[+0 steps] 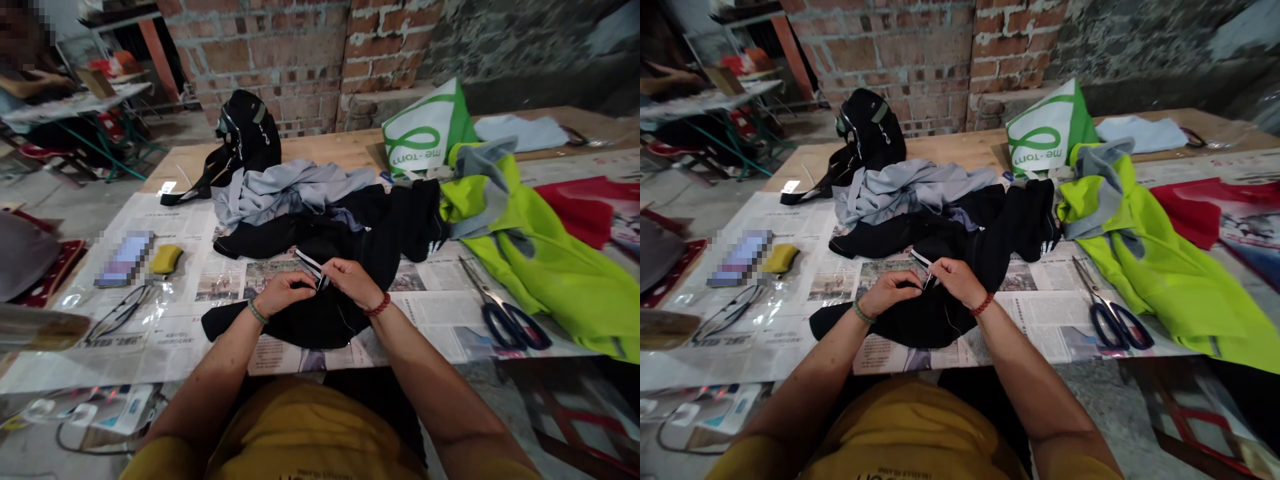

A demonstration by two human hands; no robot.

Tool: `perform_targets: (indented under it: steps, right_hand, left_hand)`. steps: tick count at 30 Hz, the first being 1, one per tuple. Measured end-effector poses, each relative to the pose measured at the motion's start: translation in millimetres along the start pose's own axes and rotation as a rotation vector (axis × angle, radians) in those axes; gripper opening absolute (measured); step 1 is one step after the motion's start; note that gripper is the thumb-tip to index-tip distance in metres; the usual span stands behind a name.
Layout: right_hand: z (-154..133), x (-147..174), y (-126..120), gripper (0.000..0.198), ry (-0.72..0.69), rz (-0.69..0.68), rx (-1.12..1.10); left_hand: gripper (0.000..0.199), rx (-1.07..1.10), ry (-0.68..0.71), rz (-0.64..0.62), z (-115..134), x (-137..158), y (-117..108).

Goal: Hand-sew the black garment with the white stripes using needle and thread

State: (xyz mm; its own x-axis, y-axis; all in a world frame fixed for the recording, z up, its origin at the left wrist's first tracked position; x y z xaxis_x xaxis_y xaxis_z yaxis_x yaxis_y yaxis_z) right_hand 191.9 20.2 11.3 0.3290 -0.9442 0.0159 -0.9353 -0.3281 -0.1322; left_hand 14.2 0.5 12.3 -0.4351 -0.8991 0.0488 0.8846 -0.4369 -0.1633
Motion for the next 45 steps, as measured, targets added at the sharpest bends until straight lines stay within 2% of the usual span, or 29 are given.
perform_targets:
  steps: [11,18,23,31,36,45]
  right_hand:
    - [1.1,0.0,-0.8,0.034,0.01,-0.071,-0.022]
    - [0.2,0.3,0.1,0.035,0.03,-0.032,-0.04]
    - [0.1,0.0,0.4,0.035,0.0,-0.062,0.001]
    - [1.7,-0.2,0.4,0.038,0.055,-0.07,-0.061]
    - [2.1,-1.1,1.3,0.037,0.078,-0.003,-0.101]
    - [3.7,-1.1,1.4,0.038,-0.003,-0.062,-0.001]
  left_hand:
    - [0.014,-0.029,-0.003,0.007,-3.1,-1.0,2.1]
    - [0.016,-0.043,0.018,0.009,-1.7,-0.7,1.8]
    - [0.014,-0.059,0.009,0.006,-0.8,-0.9,2.6]
    - [0.015,-0.096,0.042,0.022,-2.7,-1.6,6.0]
    - [0.014,-0.103,0.06,0.022,-1.8,-2.0,6.1]
    - [0.013,-0.093,0.069,0.011,-1.0,-1.2,6.4]
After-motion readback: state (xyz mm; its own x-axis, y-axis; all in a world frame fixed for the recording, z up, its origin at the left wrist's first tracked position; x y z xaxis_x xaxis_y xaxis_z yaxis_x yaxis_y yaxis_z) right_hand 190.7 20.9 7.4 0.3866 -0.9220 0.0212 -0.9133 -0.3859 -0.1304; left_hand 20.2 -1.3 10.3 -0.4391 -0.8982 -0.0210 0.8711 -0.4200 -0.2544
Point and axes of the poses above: each hand's wrist, its own x-axis away from the middle knuckle, its own y-axis out of the palm, z = x × y, the point moved 1 cm from there along -x, towards the middle knuckle, and after that the axes turned 4 degrees about -y, right-handed, at the moved point
